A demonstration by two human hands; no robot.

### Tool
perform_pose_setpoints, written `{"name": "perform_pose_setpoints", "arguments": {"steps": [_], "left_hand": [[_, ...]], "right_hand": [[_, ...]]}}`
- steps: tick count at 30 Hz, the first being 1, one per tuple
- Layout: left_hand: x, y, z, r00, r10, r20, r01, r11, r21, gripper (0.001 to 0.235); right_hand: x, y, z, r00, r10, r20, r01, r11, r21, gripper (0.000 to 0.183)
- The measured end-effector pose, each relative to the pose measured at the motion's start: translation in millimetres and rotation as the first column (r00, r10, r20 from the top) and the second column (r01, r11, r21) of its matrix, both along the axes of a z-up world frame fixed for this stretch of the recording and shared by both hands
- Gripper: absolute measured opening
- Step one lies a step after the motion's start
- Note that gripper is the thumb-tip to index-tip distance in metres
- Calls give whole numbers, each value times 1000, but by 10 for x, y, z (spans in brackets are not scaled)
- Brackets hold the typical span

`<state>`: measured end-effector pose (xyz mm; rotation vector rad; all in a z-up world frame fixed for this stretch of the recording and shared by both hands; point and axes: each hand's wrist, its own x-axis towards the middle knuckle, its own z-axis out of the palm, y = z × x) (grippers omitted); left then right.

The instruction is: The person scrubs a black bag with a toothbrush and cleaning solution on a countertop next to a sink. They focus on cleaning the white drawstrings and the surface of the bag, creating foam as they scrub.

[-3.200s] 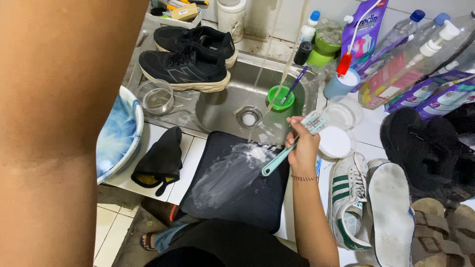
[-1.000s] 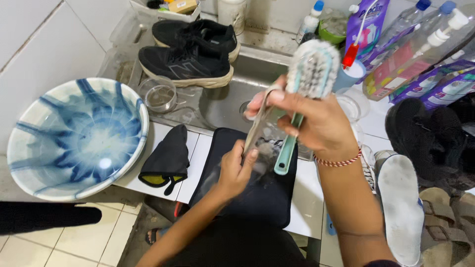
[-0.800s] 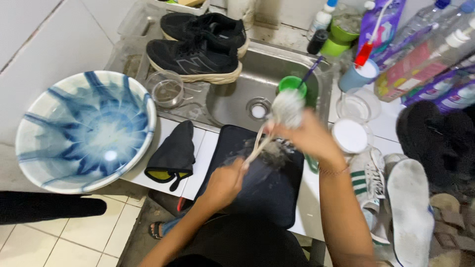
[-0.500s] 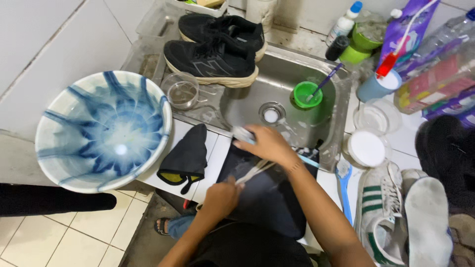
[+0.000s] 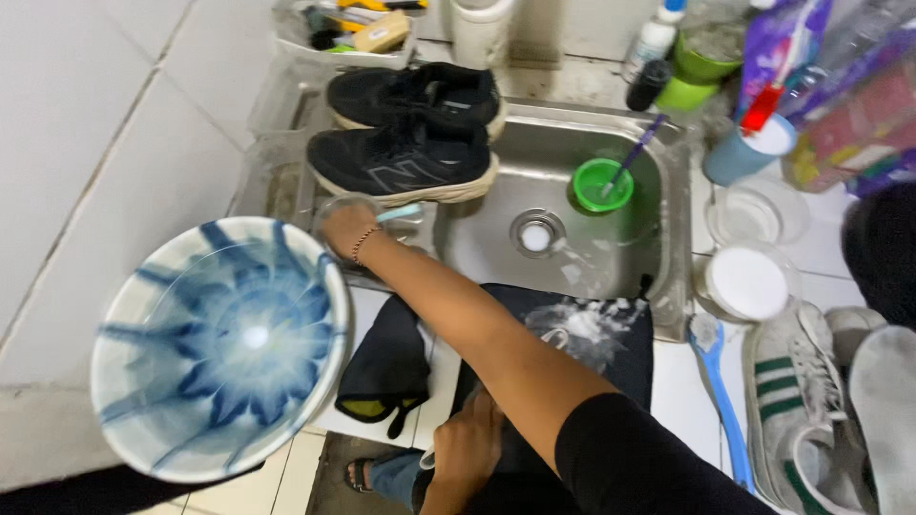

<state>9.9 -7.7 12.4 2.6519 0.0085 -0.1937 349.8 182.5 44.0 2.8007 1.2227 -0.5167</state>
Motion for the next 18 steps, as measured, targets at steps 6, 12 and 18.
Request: {"name": "perform_pose_setpoints", "arguments": {"steps": [6,12,18], "left_hand": [[22,-51,-126,991,81,104,-92,990,103,24],[-59,-15,-26,983,13,181,-36,992,123,24],[-238,16,60,997,2,82,-2,1000,-6,30]], "right_hand": [[-102,-1055,1050,980,-76,-183,122,958,260,26],[-813,-2927,1152,946,-171,-276,299,789,536,71],[-2328,-3866,886,913,-396,-102,400,814,421,59]]}}
